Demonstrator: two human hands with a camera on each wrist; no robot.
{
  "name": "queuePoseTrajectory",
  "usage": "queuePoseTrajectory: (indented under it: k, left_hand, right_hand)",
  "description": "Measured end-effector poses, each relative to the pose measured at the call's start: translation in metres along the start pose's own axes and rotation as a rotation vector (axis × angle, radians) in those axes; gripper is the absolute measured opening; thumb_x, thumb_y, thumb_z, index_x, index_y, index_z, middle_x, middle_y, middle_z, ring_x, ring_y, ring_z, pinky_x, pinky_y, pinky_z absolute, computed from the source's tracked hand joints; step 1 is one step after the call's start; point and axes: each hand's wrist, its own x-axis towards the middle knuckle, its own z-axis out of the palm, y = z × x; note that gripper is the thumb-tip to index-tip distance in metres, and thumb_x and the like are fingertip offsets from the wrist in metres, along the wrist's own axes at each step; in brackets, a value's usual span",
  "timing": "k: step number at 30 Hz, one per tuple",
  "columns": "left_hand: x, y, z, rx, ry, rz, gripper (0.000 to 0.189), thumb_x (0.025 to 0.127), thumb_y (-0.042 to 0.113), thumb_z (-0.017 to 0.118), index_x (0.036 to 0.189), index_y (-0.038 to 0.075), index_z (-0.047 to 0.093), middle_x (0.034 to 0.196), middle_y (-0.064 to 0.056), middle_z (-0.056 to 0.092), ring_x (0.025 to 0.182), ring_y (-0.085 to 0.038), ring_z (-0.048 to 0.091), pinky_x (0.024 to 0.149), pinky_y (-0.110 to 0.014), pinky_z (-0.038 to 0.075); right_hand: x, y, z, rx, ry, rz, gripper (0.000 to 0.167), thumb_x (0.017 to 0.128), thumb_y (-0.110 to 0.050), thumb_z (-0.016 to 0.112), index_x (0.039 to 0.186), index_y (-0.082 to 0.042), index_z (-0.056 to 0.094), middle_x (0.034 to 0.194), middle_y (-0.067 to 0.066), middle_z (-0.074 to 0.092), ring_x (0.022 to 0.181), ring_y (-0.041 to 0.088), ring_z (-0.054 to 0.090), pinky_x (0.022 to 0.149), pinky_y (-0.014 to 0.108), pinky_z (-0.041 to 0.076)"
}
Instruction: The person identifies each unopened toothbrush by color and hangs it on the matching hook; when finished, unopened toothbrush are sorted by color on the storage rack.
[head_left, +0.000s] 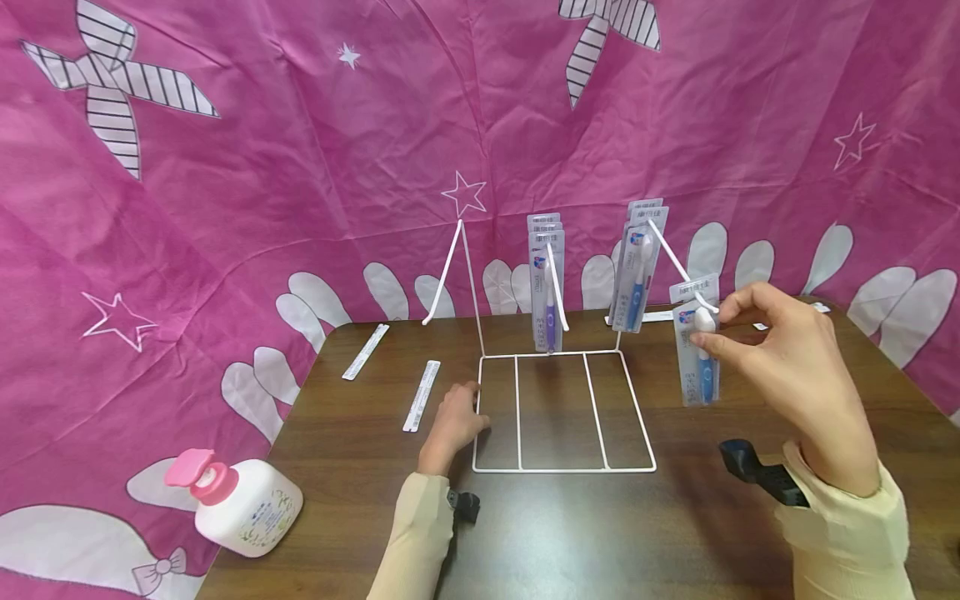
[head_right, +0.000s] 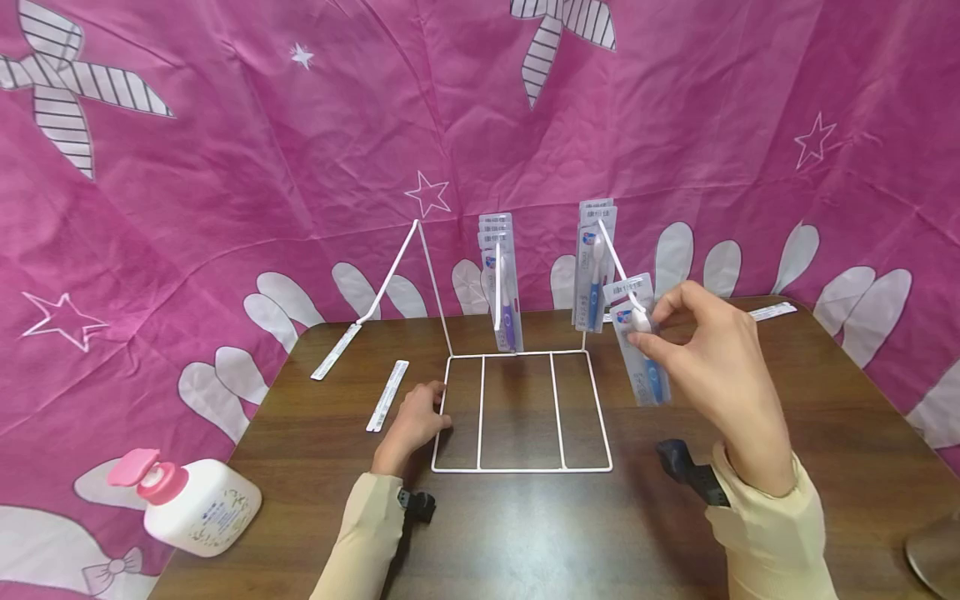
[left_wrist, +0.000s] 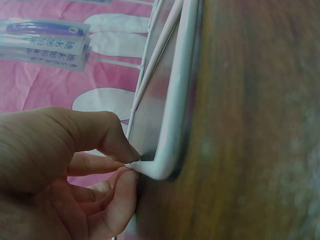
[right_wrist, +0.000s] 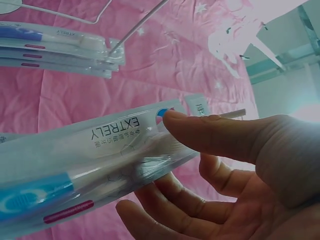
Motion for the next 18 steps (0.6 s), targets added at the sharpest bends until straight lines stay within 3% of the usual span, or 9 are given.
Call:
queuePoseTrajectory:
  k: [6, 18]
  left_hand:
    - [0.001, -0.001, 0.001, -0.004, 0.008, -0.011, 0.060, 0.074, 0.005, 0.080, 0.128, -0.008, 0.060, 0.103, -0.019, 0.061, 0.094, -0.036, 0.061, 0.085, -0.053, 0.050]
    - [0.001, -0.001, 0.000, 0.003, 0.000, -0.002, 0.058, 0.074, 0.005, 0.079, 0.127, -0.008, 0.060, 0.104, -0.019, 0.061, 0.095, -0.037, 0.060, 0.086, -0.053, 0.050]
  right_hand:
    - [0.008, 0.002, 0.004, 0.006, -0.016, 0.022, 0.027, 0.076, -0.008, 0.087, 0.087, -0.004, 0.062, 0.077, -0.012, 0.066, 0.069, -0.005, 0.060, 0.057, 0.013, 0.044]
    - [0.021, 0.007, 0.015, 0.041, 0.017, 0.029, 0.029, 0.074, -0.006, 0.089, 0.089, -0.002, 0.064, 0.075, -0.019, 0.065, 0.067, -0.013, 0.060, 0.061, 0.010, 0.043]
